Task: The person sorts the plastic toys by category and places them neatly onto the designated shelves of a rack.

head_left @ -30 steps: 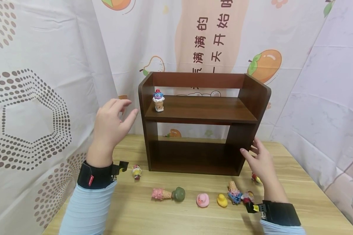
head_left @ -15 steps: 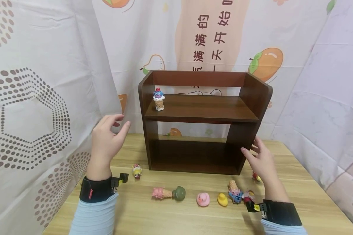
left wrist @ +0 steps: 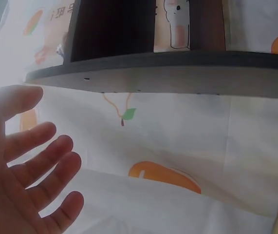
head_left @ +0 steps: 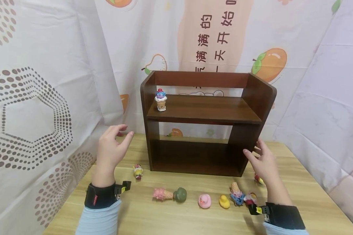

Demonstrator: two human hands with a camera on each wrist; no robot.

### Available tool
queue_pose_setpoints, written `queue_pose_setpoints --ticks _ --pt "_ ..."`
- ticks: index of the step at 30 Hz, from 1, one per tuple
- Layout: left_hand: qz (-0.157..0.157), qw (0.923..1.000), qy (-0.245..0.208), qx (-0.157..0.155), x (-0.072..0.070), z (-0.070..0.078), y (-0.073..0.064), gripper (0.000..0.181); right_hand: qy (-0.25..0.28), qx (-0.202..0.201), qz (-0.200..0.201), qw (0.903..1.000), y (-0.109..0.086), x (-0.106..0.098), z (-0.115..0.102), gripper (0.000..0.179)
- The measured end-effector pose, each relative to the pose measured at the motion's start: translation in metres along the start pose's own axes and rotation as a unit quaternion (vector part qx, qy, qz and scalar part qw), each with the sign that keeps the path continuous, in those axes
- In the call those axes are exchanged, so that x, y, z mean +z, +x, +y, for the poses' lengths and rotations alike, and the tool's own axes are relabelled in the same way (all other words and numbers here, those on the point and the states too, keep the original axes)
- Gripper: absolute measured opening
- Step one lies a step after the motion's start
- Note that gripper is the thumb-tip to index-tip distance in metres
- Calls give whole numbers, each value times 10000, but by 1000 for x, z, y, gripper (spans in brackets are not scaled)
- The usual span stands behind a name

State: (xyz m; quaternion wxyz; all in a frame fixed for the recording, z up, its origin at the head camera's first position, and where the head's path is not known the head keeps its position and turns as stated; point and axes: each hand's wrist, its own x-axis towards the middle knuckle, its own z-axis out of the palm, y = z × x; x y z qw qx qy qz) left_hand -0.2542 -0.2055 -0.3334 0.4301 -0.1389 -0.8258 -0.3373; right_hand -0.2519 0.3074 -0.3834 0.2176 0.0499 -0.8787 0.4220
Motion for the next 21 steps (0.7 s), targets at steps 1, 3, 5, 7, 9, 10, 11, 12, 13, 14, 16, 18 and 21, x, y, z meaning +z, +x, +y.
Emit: queue_pose_setpoints --ticks 1,3,5,7,9,10,11,12,13,14,16,18,21 --pt "-71 10000 0 -56 0 -1 0 30 -17 -10 13 10000 -1 0 1 74" --pt "-275 9994 36 -222 0 -2 -1 31 -11 -32 35 10000 -2 -1 1 73" --pt "-609 9970 112 -462 -2 -3 -1 35 -20 -55 57 10000 -2 -1 2 74" --pt "-1064 9914 217 -725 -4 -5 -1 40 -33 -67 63 10000 -1 -2 2 74" --pt "-1546 9826 343 -966 -5 -9 -1 45 -61 -53 53 10000 1 -3 1 75" --pt "-1768 9777 394 -1061 -6 -10 -1 47 -64 -52 44 10000 1 -3 0 75" --pt "-1963 9730 429 -1136 -7 -12 -1 49 -65 -47 32 10000 2 -3 0 75" --pt "-2120 9689 466 -1186 -7 -14 -1 49 -64 -43 22 10000 2 -4 -1 76" --pt "-2249 9654 486 -1228 -7 -15 -1 49 -53 -37 8 10000 3 -4 -2 76" --pt "-2353 9626 503 -1244 -7 -17 -1 50 -32 -34 -2 10000 3 -4 -2 76" --pt "-2501 9582 533 -1282 -7 -19 -2 49 -7 -44 -19 10000 3 -4 -2 76" --pt "-2642 9542 526 -1301 -5 -23 -3 50 -13 -26 -34 10000 2 -4 -2 75" --pt "-2877 9469 507 -1341 -3 -29 -5 52 -9 -26 -53 10000 1 -3 -1 74"
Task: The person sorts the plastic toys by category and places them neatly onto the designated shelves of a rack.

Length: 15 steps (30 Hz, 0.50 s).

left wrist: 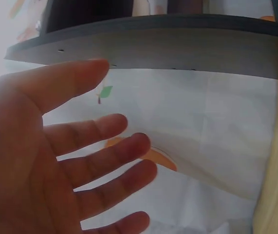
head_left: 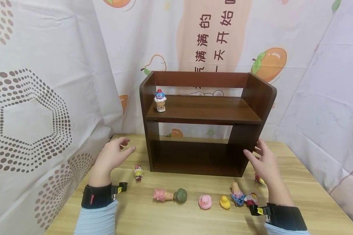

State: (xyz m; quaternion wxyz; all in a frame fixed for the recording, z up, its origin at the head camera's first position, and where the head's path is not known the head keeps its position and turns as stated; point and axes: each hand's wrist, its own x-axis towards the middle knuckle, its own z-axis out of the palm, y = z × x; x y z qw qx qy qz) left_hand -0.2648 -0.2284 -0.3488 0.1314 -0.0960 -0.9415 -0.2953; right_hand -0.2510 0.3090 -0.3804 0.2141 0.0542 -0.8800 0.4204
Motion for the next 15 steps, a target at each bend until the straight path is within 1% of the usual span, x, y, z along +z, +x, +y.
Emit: queue_pose_setpoints --ticks 4,9,13,15 --pt "-359 9993 -76 -35 7 -9 5 55 26 -97 61 9999 -1 0 2 73" --pt "-721 9970 -208 -211 15 -19 9 60 0 -169 102 9998 0 0 3 70" --pt "-915 9947 -231 -398 20 -24 9 63 -21 -142 76 9999 0 1 2 70" --pt "-1008 9937 -174 -460 22 -27 9 65 -35 -140 67 9999 0 2 1 71"
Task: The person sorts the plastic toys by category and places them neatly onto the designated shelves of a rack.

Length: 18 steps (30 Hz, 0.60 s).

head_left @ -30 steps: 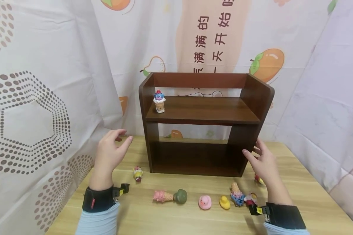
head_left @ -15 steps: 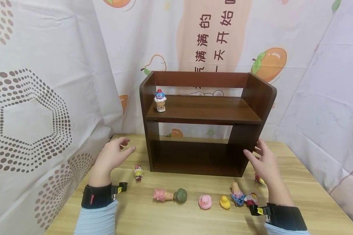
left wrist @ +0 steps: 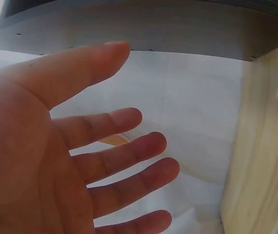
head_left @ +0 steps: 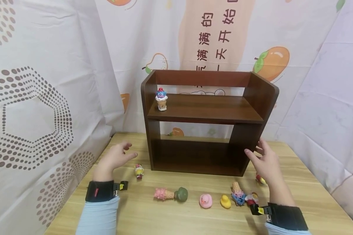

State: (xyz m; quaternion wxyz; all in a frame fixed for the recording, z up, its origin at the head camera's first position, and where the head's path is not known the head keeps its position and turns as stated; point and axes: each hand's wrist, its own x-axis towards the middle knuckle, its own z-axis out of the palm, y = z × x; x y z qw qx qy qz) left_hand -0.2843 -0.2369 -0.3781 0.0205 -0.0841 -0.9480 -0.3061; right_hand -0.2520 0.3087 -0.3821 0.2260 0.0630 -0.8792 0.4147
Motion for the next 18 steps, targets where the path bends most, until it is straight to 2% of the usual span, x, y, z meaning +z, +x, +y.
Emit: queue_pose_setpoints --ticks 6,18 --pt "-303 9994 17 -161 6 -8 5 70 -89 45 14 9999 0 -1 -1 72" --pt "-592 9977 -92 -308 17 -15 8 69 -2 29 -8 10000 0 0 2 72"
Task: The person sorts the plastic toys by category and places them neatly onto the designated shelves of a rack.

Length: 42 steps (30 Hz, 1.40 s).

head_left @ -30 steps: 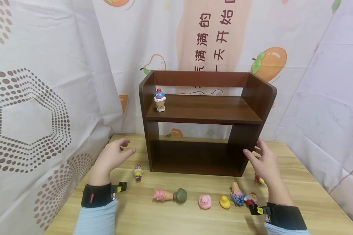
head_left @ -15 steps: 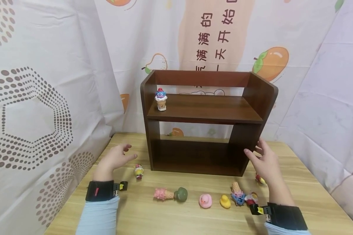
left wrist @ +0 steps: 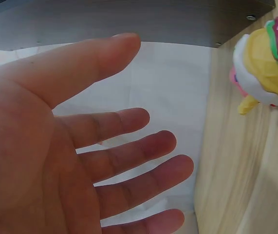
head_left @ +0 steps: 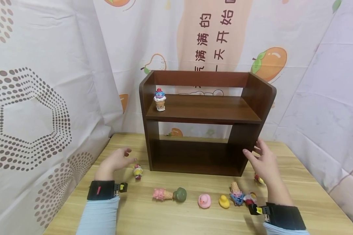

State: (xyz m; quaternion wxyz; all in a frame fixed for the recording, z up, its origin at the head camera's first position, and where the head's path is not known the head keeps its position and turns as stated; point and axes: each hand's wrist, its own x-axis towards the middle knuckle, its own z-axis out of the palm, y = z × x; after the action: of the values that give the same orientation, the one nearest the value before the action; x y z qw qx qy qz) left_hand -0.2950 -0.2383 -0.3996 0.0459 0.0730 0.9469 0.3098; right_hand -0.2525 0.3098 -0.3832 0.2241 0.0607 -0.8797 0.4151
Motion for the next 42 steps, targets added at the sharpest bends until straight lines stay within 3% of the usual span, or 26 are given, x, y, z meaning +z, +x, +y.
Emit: queue_pose_setpoints --ticks 16,27,42 --pt "-251 9997 -51 41 14 -2 7 64 -13 35 -22 10000 3 -2 -5 72" --pt "-467 9986 151 -193 22 -3 9 63 46 12 -8 10000 0 -2 -3 73" --pt "-597 9978 119 -272 30 -7 11 56 -68 77 -16 9999 -2 -1 -2 73"
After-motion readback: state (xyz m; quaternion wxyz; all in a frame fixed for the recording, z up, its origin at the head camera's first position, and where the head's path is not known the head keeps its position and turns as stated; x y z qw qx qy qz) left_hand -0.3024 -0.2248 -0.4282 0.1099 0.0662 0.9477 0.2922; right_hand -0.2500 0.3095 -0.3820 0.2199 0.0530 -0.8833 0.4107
